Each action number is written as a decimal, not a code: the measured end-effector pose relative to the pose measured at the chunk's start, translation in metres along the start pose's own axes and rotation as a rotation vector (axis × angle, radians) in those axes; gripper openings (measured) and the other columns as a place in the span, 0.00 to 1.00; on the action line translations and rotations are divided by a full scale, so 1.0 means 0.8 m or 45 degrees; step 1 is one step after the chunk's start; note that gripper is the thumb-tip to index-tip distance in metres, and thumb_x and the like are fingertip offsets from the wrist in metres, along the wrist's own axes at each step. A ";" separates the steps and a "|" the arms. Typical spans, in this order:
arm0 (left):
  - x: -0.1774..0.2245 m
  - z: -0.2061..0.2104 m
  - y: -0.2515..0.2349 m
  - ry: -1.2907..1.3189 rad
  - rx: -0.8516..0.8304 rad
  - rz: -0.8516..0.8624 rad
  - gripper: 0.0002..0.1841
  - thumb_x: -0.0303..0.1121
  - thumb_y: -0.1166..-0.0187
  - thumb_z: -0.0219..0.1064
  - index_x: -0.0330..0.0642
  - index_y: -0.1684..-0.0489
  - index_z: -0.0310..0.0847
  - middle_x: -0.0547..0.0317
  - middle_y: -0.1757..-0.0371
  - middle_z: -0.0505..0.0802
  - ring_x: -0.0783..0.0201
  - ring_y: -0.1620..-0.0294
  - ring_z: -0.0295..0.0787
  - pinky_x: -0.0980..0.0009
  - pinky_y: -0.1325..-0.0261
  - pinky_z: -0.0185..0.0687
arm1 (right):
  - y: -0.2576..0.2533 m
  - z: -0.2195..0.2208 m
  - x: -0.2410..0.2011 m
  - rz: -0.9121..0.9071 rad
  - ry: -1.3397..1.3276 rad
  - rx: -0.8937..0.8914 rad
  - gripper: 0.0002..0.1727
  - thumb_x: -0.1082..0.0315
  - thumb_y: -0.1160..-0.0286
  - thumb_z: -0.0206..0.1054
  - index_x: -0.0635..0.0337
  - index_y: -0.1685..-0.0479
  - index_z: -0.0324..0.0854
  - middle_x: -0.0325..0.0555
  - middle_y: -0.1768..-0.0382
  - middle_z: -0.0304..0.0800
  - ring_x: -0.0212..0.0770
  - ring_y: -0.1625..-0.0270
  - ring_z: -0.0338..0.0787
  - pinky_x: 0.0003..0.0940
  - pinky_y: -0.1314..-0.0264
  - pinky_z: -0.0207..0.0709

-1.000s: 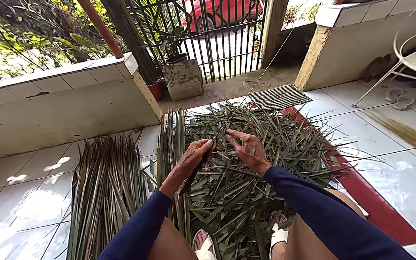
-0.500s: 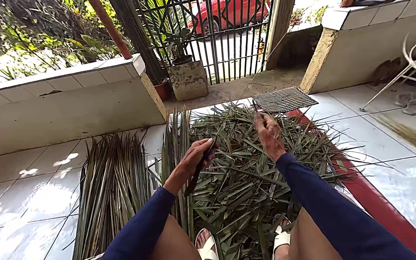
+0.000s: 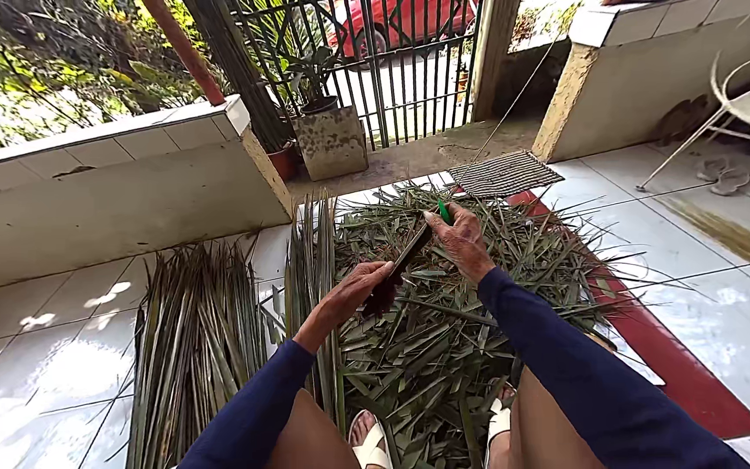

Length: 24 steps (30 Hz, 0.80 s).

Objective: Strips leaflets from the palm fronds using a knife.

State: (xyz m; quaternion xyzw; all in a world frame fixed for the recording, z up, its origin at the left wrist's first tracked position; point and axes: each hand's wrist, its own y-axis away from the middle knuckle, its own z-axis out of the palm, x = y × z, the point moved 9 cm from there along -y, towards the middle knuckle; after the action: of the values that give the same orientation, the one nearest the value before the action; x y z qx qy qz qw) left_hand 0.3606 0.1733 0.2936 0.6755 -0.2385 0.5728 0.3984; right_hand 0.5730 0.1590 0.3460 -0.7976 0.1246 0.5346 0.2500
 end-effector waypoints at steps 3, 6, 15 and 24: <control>0.000 -0.011 0.001 0.006 0.099 0.041 0.20 0.42 0.04 0.49 0.35 0.50 0.82 0.56 0.75 0.85 0.67 0.84 0.79 0.74 0.81 0.79 | 0.002 -0.015 0.000 0.000 0.036 0.028 0.19 0.48 0.19 0.70 0.55 0.51 0.87 0.46 0.69 0.85 0.44 0.68 0.83 0.48 0.63 0.76; 0.012 -0.029 -0.002 0.007 0.341 0.112 0.18 0.41 0.04 0.50 0.37 0.56 0.80 0.61 0.80 0.78 0.71 0.90 0.67 0.79 0.87 0.65 | 0.028 0.009 -0.010 -0.028 0.022 -0.096 0.26 0.39 0.14 0.59 0.53 0.41 0.84 0.46 0.69 0.82 0.44 0.73 0.79 0.46 0.71 0.74; 0.062 -0.044 -0.007 -0.134 0.741 0.403 0.18 0.38 0.04 0.49 0.37 0.60 0.79 0.56 0.82 0.79 0.67 0.89 0.68 0.74 0.85 0.66 | 0.073 0.074 -0.026 -0.162 0.019 -0.433 0.23 0.48 0.10 0.56 0.41 0.25 0.83 0.38 0.62 0.91 0.32 0.67 0.82 0.35 0.57 0.78; 0.066 -0.027 -0.001 0.065 0.619 0.405 0.17 0.38 0.04 0.48 0.38 0.58 0.78 0.58 0.82 0.77 0.70 0.91 0.65 0.77 0.87 0.63 | 0.072 0.061 -0.033 -0.284 0.032 -0.336 0.21 0.49 0.10 0.58 0.37 0.27 0.86 0.30 0.36 0.92 0.29 0.45 0.91 0.41 0.40 0.84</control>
State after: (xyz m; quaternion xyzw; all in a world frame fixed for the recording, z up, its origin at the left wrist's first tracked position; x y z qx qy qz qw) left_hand 0.3608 0.1985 0.3444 0.6907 -0.1868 0.6852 0.1359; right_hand 0.4974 0.1347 0.3405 -0.8390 -0.0328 0.5053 0.1992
